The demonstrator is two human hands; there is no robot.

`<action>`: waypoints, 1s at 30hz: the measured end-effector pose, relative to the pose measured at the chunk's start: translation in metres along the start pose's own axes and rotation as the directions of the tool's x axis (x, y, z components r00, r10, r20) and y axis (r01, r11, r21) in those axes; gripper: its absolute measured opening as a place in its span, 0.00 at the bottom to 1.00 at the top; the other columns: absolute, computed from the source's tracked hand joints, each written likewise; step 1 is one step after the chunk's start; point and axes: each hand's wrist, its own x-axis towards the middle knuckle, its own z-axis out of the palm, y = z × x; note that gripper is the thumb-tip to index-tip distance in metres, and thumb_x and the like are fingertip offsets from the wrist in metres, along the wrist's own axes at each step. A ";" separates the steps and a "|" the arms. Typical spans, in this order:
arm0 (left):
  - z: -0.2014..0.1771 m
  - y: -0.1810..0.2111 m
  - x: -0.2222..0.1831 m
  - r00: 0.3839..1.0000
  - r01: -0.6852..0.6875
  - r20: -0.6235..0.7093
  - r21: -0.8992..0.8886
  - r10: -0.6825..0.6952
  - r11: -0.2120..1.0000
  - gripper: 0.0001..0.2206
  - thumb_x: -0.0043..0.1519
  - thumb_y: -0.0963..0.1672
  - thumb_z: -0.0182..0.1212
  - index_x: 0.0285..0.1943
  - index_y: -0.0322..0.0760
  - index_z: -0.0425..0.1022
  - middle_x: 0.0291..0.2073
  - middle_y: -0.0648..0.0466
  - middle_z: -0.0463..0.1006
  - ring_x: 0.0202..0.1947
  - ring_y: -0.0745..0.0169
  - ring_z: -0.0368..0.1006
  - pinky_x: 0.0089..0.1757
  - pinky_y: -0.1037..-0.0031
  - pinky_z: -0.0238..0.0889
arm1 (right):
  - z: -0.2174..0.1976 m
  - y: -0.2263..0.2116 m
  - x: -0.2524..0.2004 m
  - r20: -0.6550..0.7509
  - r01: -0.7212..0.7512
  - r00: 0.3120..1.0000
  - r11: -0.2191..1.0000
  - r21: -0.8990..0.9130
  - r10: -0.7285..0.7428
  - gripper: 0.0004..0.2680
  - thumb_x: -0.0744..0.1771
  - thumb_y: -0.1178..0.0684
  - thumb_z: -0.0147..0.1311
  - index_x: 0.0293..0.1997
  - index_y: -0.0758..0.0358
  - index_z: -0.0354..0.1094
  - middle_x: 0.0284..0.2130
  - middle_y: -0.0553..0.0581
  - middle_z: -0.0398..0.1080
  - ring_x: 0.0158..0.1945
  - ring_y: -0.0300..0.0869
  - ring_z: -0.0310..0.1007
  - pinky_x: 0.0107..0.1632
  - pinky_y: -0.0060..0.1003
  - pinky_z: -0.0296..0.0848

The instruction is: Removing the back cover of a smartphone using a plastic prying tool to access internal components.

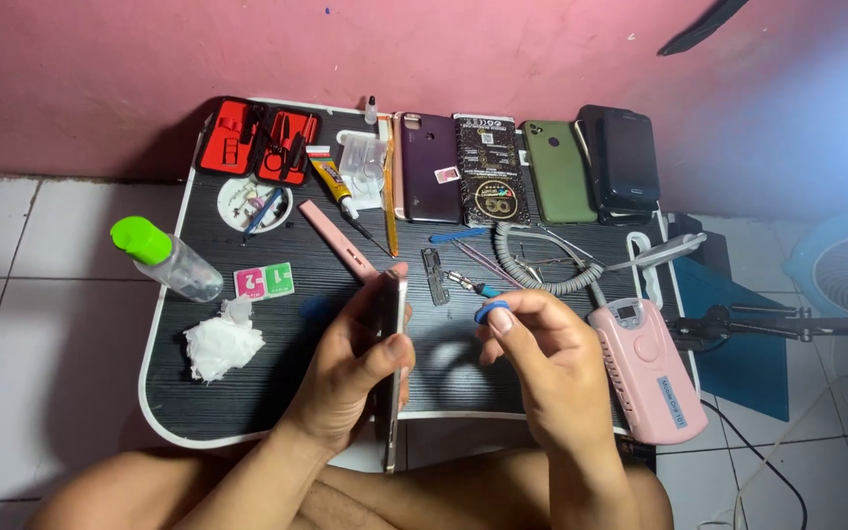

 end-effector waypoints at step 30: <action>0.016 -0.024 -0.008 0.937 -0.298 0.040 0.608 0.347 0.736 0.21 0.55 0.43 0.73 0.57 0.39 0.74 0.48 0.55 0.82 0.48 0.67 0.79 0.53 0.76 0.70 | -0.004 0.025 -0.011 -0.198 0.157 0.967 0.987 -0.022 -0.158 0.03 0.65 0.62 0.60 0.41 0.68 0.74 0.30 0.61 0.77 0.32 0.43 0.80 0.40 0.33 0.82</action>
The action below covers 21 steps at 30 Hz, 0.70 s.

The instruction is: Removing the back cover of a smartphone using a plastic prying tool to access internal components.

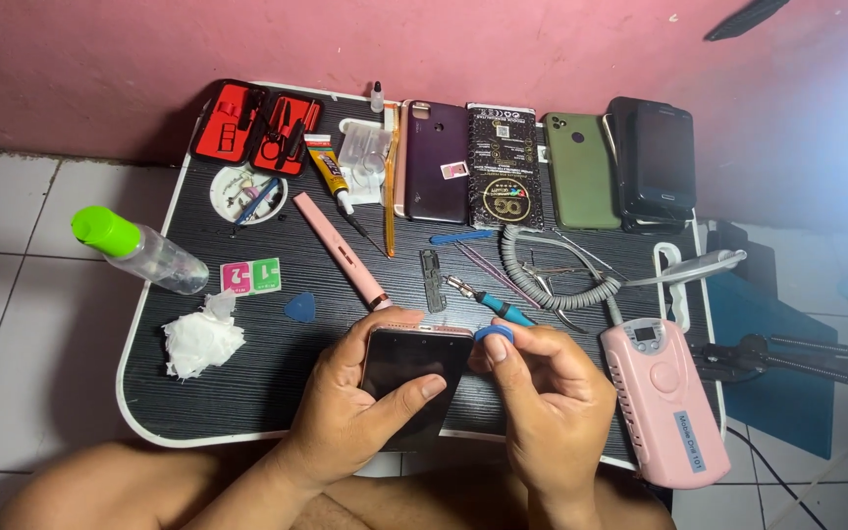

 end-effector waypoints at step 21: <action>0.000 -0.008 0.007 0.992 0.058 -0.104 -0.187 -0.078 0.981 0.25 0.55 0.41 0.70 0.63 0.37 0.69 0.53 0.48 0.82 0.52 0.64 0.78 0.55 0.74 0.71 | 0.017 0.023 -0.012 -0.043 -0.069 0.997 0.990 -0.123 0.064 0.03 0.64 0.58 0.64 0.37 0.63 0.76 0.33 0.54 0.79 0.39 0.37 0.78 0.47 0.30 0.76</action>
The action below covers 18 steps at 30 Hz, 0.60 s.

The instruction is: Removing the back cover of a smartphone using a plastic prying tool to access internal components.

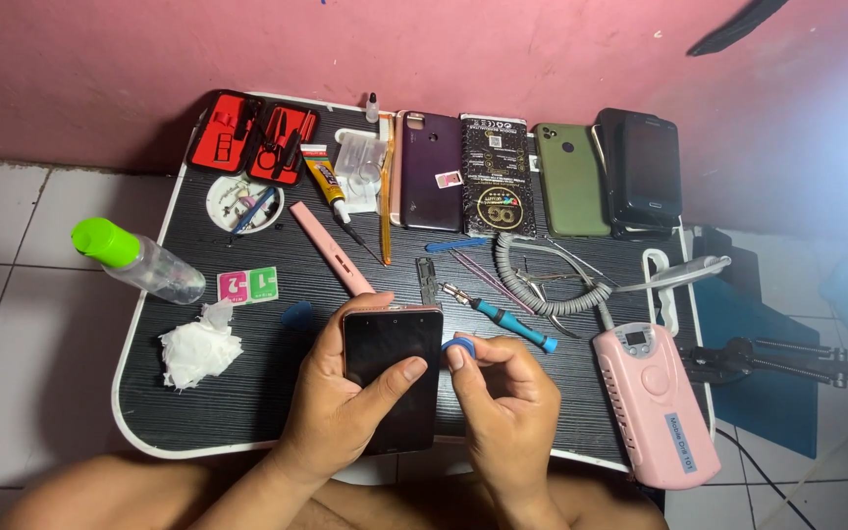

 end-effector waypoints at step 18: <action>-0.002 0.008 0.006 0.996 -0.015 -0.085 0.097 0.023 0.995 0.25 0.57 0.44 0.69 0.64 0.40 0.67 0.55 0.52 0.77 0.53 0.66 0.75 0.57 0.76 0.68 | 0.014 -0.026 -0.008 -0.009 0.122 0.992 0.957 -0.263 -0.129 0.03 0.64 0.56 0.63 0.37 0.62 0.78 0.32 0.52 0.81 0.37 0.34 0.80 0.43 0.27 0.78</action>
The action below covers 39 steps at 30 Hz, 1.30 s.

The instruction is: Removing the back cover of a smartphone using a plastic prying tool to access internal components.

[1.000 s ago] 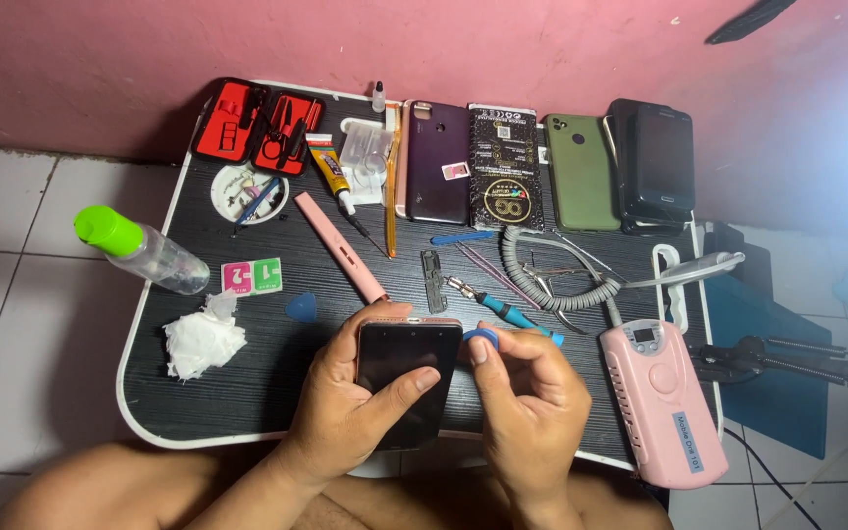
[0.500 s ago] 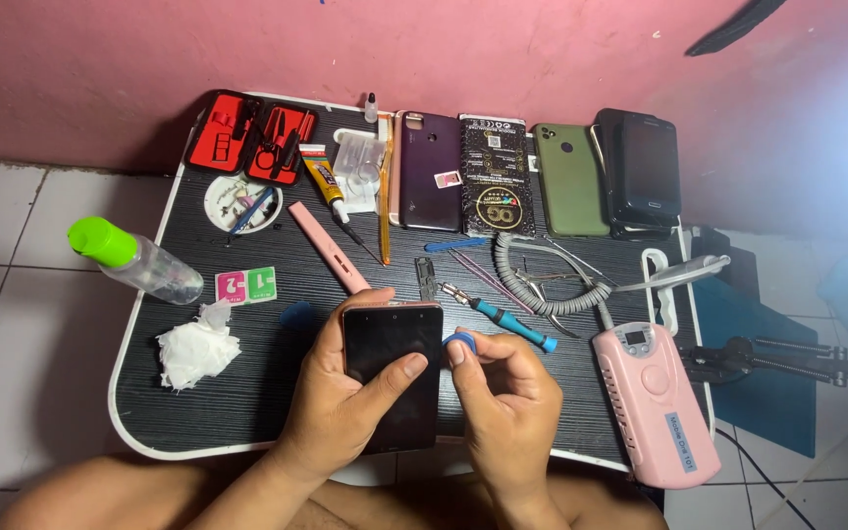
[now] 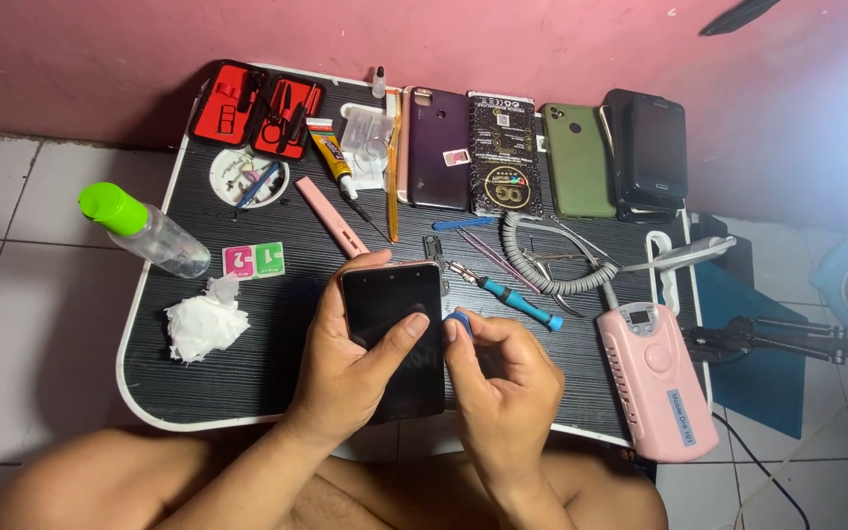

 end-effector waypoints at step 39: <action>-0.009 0.009 0.007 0.971 0.234 0.067 -0.463 -0.229 0.855 0.18 0.63 0.46 0.60 0.61 0.37 0.70 0.51 0.54 0.79 0.53 0.69 0.72 0.58 0.77 0.62 | -0.026 0.006 -0.003 0.210 -0.347 0.938 0.776 0.527 0.277 0.07 0.70 0.54 0.50 0.47 0.68 0.67 0.29 0.69 0.73 0.32 0.51 0.80 0.33 0.41 0.82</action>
